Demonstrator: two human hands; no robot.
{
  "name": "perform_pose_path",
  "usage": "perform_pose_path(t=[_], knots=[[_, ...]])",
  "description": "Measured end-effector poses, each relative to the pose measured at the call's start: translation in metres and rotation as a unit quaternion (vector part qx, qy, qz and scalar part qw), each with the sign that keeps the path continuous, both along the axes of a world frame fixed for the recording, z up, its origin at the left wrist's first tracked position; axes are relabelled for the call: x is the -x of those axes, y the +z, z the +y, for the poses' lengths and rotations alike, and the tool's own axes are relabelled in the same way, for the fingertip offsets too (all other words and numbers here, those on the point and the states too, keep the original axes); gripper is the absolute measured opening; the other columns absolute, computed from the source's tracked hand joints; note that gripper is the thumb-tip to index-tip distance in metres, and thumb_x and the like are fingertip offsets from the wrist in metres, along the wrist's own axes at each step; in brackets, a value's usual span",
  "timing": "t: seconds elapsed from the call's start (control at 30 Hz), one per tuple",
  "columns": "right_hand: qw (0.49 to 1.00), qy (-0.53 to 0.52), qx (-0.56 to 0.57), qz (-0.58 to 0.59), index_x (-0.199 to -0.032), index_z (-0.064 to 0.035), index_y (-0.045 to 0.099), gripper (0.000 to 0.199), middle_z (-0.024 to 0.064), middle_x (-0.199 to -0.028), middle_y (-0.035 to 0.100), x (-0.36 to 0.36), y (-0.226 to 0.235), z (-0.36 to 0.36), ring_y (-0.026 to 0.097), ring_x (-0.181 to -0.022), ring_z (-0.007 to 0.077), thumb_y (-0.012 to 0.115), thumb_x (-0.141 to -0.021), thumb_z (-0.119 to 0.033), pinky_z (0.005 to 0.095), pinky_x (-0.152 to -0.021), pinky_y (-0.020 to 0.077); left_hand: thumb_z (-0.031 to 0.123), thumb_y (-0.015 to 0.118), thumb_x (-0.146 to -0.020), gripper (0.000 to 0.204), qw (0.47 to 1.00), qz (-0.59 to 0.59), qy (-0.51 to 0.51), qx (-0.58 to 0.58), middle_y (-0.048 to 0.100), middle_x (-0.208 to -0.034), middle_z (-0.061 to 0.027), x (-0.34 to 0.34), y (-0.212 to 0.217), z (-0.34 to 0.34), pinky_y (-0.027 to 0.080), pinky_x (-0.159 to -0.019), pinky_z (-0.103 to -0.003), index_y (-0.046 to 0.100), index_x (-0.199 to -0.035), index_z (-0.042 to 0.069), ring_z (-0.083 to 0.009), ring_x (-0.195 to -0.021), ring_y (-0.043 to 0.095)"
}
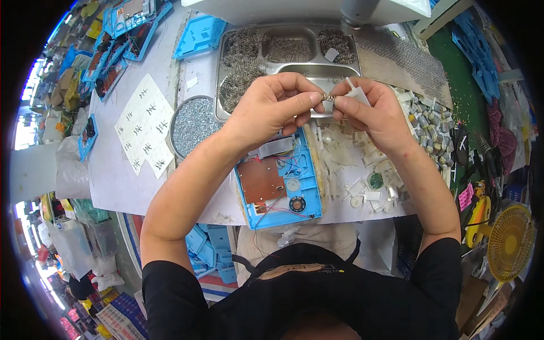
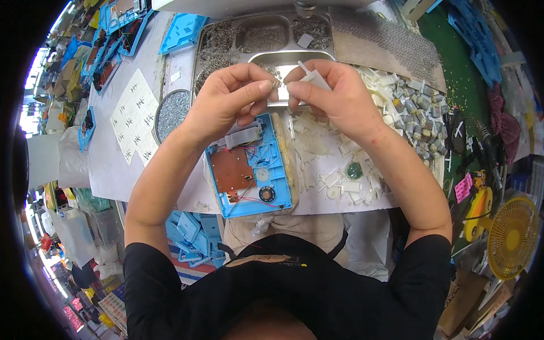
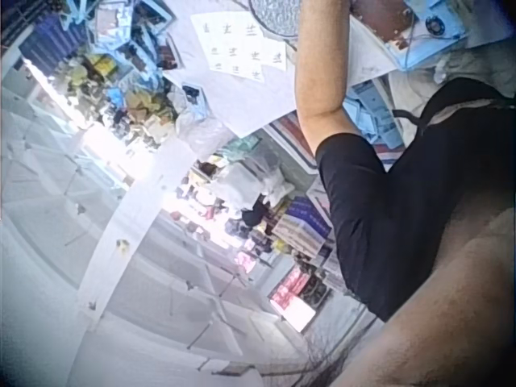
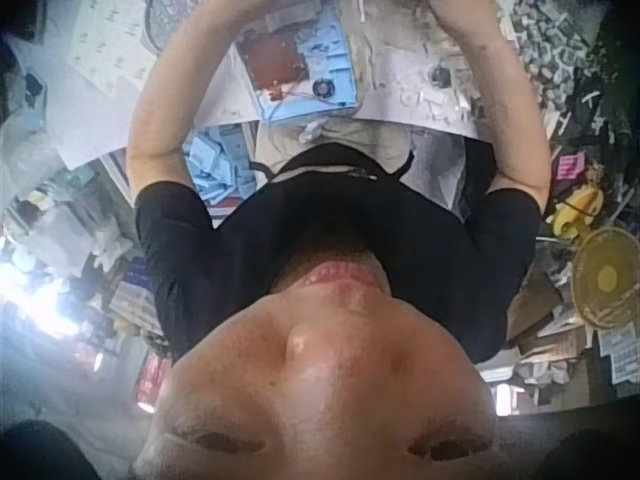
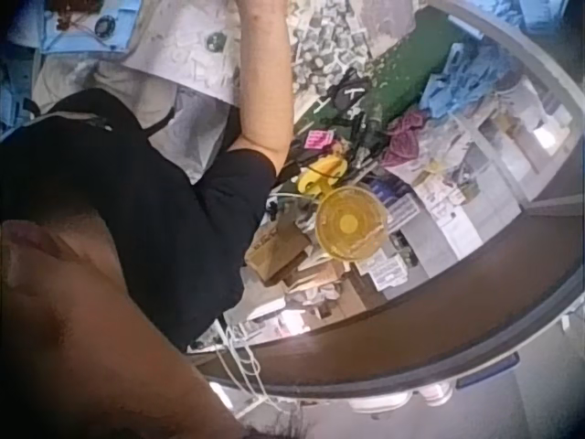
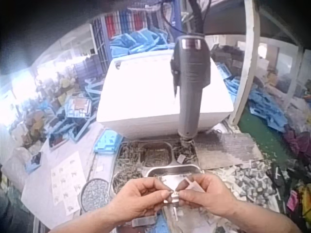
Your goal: Assembling the internal components and housing of a blue electronic device using a soldering iron and an electric screwdriver.
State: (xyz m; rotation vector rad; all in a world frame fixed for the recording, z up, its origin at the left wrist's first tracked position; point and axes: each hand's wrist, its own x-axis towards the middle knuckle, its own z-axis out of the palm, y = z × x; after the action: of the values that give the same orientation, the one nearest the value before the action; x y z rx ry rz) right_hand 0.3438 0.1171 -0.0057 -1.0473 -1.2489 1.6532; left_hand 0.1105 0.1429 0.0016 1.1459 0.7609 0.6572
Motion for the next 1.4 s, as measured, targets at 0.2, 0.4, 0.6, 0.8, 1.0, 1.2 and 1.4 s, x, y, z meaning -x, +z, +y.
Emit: perform_pose_path(t=[0.2,0.4,0.6,0.8,1.0,1.2,1.4], knots=[[0.953,-0.042,-0.262,-0.146,-0.105,-0.0042,0.069,0.017,0.0034,-0.087,0.073,0.004,-0.003,-0.007,0.063,-0.068,0.0102,0.073,-0.094,-0.017,0.0264,-0.058,0.0489,0.016,0.064,-0.101,0.013,0.998,0.045,-0.001,-0.044,0.066,-0.087,-0.0005,-0.004,-0.001,-0.006,0.037,-0.047,-0.019,0.065,-0.105,0.003,-0.0037,-0.063,0.053],[0.911,-0.069,-0.333,-0.235,-0.099,-0.0037,0.071,0.018,0.0018,-0.083,0.071,0.001,0.007,-0.008,0.058,-0.062,0.0076,0.077,-0.091,-0.019,0.0254,-0.053,0.0437,0.013,0.064,-0.096,0.014,0.966,0.119,0.036,-0.226,0.066,-0.082,-0.004,-0.009,0.002,-0.009,0.046,-0.055,-0.026,0.065,-0.103,0.001,-0.01,-0.064,0.059],[0.996,0.013,0.078,-0.038,-0.087,-0.006,0.071,0.026,-0.0022,-0.065,0.061,0.001,0.004,0.003,0.049,-0.055,0.0037,0.077,-0.093,-0.031,0.0201,-0.049,0.0346,0.01,0.064,-0.095,0.014,0.864,0.2,0.078,-0.455,0.069,-0.089,-0.0053,-0.012,0.004,-0.013,0.048,-0.056,-0.023,0.067,-0.104,0.0,-0.0089,-0.069,0.062],[0.992,-0.029,-0.047,-0.109,-0.09,-0.0046,0.072,0.02,0.0006,-0.07,0.067,0.011,0.014,-0.005,0.058,-0.061,0.0049,0.078,-0.09,-0.024,0.0207,-0.055,0.0428,0.01,0.065,-0.093,0.015,0.877,0.223,0.061,-0.42,0.071,-0.089,-0.0081,-0.008,0.005,-0.012,0.05,-0.058,-0.026,0.067,-0.104,0.0,-0.0114,-0.073,0.065],[0.955,-0.046,-0.214,-0.199,-0.093,-0.0029,0.072,0.018,0.0015,-0.073,0.069,0.0,0.006,0.0,0.061,-0.067,0.006,0.078,-0.088,-0.019,0.0237,-0.059,0.0462,0.02,0.066,-0.098,0.022,0.954,0.204,-0.007,-0.219,0.071,-0.088,-0.0058,-0.004,0.014,0.002,0.048,-0.057,-0.024,0.069,-0.109,0.0,-0.0075,-0.069,0.061],[0.824,0.003,-0.296,-0.484,-0.098,-0.0014,0.073,0.021,0.0124,-0.081,0.072,-0.013,-0.008,0.02,0.07,-0.071,0.0231,0.078,-0.086,-0.017,0.0355,-0.067,0.0534,0.024,0.068,-0.093,0.024,0.785,0.373,0.034,-0.493,0.072,-0.083,-0.0117,0.007,-0.016,0.046,0.054,-0.063,-0.038,0.075,-0.102,0.003,-0.0247,-0.067,0.066],[0.771,0.069,-0.289,-0.563,-0.098,-0.0066,0.075,0.022,0.0164,-0.083,0.073,-0.009,-0.014,0.025,0.071,-0.083,0.0365,0.074,-0.083,-0.022,0.048,-0.077,0.0555,0.023,0.065,-0.087,0.02,0.69,0.509,-0.039,-0.513,0.072,-0.086,-0.0187,-0.031,-0.04,0.061,0.057,-0.073,-0.049,0.073,-0.086,0.005,-0.0397,-0.08,0.07]])
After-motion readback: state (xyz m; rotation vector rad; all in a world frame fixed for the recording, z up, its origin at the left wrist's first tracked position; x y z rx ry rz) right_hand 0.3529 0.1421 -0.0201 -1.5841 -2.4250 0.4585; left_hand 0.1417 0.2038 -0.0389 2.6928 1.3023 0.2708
